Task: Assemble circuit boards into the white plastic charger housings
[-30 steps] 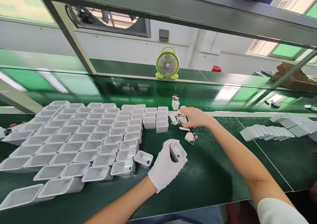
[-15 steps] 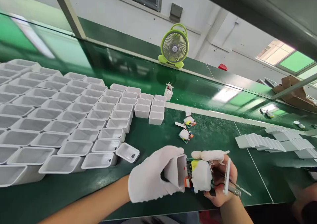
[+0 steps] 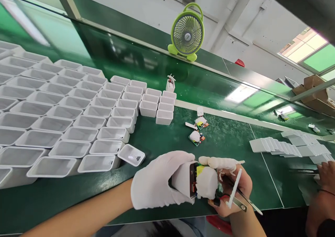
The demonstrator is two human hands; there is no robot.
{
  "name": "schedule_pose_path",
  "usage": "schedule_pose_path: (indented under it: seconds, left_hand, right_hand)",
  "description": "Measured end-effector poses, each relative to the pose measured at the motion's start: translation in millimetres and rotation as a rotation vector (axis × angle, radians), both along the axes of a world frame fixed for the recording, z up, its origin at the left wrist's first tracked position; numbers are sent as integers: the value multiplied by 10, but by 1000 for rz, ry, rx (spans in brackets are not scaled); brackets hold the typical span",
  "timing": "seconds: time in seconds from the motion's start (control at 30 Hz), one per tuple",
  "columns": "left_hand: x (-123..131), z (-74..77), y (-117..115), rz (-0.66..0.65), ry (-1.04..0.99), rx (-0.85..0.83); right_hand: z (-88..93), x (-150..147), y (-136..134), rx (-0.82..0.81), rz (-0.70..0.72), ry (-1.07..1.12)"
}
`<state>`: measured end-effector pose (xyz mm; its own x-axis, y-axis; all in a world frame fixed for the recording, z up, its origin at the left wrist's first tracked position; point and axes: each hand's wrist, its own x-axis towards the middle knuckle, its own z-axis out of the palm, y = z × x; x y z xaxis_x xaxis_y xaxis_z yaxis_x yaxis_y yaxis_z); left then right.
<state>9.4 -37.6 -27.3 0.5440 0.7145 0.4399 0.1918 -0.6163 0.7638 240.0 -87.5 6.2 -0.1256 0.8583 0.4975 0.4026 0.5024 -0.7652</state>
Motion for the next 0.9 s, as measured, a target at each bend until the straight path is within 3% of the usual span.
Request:
schedule_pose_path:
  seconds: [0.27,0.5,0.73,0.9]
  left_hand:
    - [15,-22,-3,25,-5,46]
    - [21,52,8,-38,73,-186]
    - [7,22,0,-67,-10,-138]
    - [9,28,0,-82,10,-215]
  right_hand:
    - [26,-12,40,77,9,-36]
    - [61,-9,91,203,32,-154]
    - [30,10,24,164,-42,-180]
    - [39,-18,30,114,-36,-156]
